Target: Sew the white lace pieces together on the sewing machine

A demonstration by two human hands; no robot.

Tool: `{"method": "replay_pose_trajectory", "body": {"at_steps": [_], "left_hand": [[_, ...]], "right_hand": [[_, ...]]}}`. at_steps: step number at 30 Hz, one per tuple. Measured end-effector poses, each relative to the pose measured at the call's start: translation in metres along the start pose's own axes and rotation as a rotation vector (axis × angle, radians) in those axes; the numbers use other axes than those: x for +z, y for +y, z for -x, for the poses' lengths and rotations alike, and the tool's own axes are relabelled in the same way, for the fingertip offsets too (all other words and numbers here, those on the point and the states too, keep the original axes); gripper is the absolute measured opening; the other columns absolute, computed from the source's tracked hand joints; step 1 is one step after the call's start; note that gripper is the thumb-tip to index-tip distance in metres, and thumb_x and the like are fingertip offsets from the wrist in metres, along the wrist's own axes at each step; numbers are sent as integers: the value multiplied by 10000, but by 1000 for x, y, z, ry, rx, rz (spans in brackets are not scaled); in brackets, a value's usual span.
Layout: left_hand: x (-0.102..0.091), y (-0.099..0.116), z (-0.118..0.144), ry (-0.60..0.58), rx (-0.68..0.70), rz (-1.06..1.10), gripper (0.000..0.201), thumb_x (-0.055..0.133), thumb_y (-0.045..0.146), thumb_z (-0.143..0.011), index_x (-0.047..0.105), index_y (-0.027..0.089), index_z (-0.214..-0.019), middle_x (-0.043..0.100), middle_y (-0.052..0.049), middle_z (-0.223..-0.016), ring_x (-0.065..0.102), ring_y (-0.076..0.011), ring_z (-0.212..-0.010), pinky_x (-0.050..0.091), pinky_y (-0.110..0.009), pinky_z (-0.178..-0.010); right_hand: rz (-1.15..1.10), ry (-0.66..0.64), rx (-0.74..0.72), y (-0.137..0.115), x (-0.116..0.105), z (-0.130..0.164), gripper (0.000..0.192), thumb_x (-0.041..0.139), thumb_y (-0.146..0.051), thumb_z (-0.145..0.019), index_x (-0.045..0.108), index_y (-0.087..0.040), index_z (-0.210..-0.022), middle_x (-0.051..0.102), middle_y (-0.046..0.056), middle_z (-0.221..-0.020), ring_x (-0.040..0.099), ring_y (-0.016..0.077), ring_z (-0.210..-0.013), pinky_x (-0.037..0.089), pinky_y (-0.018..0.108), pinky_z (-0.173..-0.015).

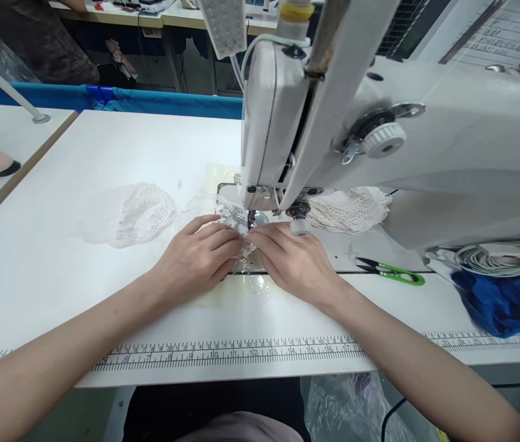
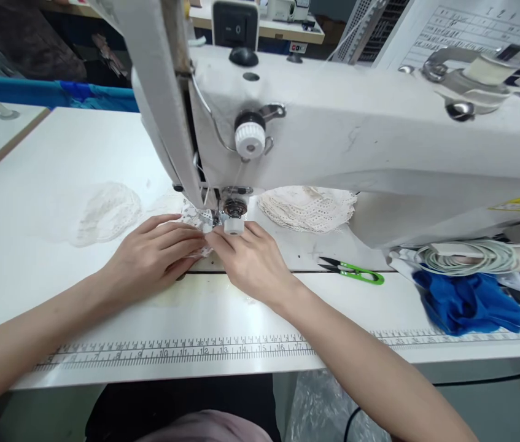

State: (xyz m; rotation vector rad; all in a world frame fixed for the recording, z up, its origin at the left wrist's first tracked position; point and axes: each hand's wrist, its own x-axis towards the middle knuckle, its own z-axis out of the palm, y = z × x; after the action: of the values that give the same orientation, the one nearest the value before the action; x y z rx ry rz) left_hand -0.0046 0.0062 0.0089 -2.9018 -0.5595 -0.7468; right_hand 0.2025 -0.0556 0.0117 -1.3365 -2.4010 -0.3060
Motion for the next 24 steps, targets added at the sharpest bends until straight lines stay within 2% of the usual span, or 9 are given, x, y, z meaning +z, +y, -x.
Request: {"method": "replay_pose_trajectory", "body": {"at_steps": [3,7,12,14,16,20,24], "left_hand": [[-2,-2,-1,48,39,-16,157,551,147,-920,681,199,-991,742,-17,-1012,686,-173,-947,504,-384,-966],[-5,0,-4,58,22,-6,143,569,143,-898,659,179,-1003,737,-23,-986,679,-178,-922,487,-389,-974],[-5,3,-18,-140,-190,40,257,600,232,-860,631,147,-1101,680,-81,-1097,639,-246,-978,513,-385,-809],[0,3,-25,-180,-226,34,239,598,239,-864,647,153,-1081,679,-77,-1060,632,-250,-956,500,-375,-763],[8,3,-31,-167,-250,6,198,601,264,-871,669,159,-1024,685,-67,-1000,627,-249,-927,481,-376,-749],[20,1,-35,-60,-292,-43,145,624,298,-867,687,170,-894,692,-53,-894,624,-241,-885,451,-374,-750],[17,-4,-32,-59,-220,-8,136,578,224,-904,701,173,-878,695,-45,-889,621,-218,-859,444,-357,-736]], "right_hand": [[46,33,-8,-1,4,-3,288,407,-20,-939,655,-145,-1014,704,43,-971,608,164,-805,344,299,-622],[32,103,39,0,10,-3,285,436,-63,-959,681,-172,-864,681,-8,-744,568,135,-671,306,284,-572],[-117,283,223,7,16,0,267,498,-264,-1005,743,-215,-910,646,-20,-644,530,116,-559,314,246,-517],[-167,286,294,8,17,0,268,538,-313,-990,752,-203,-874,641,-14,-634,525,115,-532,310,240,-497],[-217,257,346,9,17,-1,252,576,-324,-971,752,-188,-855,655,-11,-653,530,112,-522,328,233,-504],[-259,242,396,8,16,-2,205,618,-315,-950,753,-184,-868,673,-14,-669,538,108,-515,362,227,-521],[-280,250,377,6,15,0,204,620,-314,-953,750,-193,-853,679,-24,-661,544,104,-501,368,227,-494]]}}
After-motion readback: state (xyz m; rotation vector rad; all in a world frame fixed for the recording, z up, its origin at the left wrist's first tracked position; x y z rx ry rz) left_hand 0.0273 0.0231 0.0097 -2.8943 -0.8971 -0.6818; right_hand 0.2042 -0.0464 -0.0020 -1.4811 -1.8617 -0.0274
